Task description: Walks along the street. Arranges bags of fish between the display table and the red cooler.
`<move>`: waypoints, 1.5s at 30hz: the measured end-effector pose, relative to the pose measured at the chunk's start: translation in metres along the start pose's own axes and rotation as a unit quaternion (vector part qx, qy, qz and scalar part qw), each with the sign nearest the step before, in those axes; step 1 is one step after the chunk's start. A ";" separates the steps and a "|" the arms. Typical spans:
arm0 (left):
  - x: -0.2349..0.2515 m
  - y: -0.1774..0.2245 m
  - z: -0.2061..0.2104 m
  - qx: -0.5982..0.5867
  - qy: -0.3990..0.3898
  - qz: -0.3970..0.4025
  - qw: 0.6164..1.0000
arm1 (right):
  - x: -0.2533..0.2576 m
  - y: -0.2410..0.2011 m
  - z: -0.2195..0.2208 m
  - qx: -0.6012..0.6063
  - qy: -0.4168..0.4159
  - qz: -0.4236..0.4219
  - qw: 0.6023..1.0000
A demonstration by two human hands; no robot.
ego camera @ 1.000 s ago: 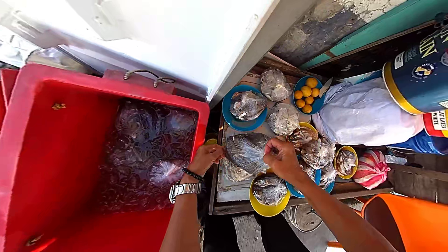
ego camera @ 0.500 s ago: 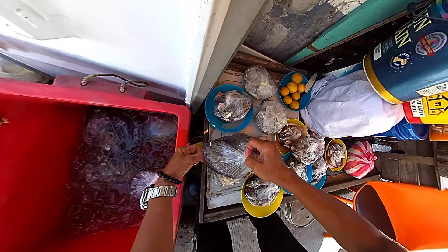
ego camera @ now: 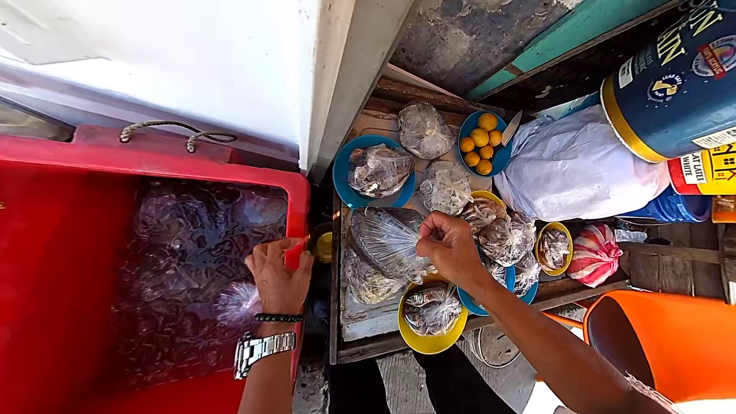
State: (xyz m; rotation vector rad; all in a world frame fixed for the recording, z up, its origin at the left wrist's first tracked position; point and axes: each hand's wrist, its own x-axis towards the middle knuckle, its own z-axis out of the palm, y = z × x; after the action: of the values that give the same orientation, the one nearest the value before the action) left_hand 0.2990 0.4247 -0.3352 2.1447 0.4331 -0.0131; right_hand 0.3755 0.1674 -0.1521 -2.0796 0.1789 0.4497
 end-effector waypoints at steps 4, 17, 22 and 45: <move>-0.032 -0.009 0.013 0.061 0.067 -0.057 0.994 | 0.008 0.005 -0.013 -0.002 0.029 0.050 0.998; -0.030 -0.035 0.034 0.179 0.029 -0.238 0.954 | 0.132 -0.022 -0.067 -0.210 0.032 -0.113 0.971; -0.030 -0.039 0.039 0.201 0.036 -0.247 0.947 | 0.212 -0.050 -0.050 -0.100 0.036 -0.050 0.993; -0.032 -0.046 0.044 0.201 0.060 -0.226 0.951 | 0.341 -0.043 0.010 -0.500 0.012 -0.027 0.865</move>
State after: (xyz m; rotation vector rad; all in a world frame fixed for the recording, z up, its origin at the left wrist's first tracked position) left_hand 0.2616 0.4035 -0.3924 2.4006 1.0626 -0.2503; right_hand 0.6997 0.2162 -0.2543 -3.1020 -0.1447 0.5444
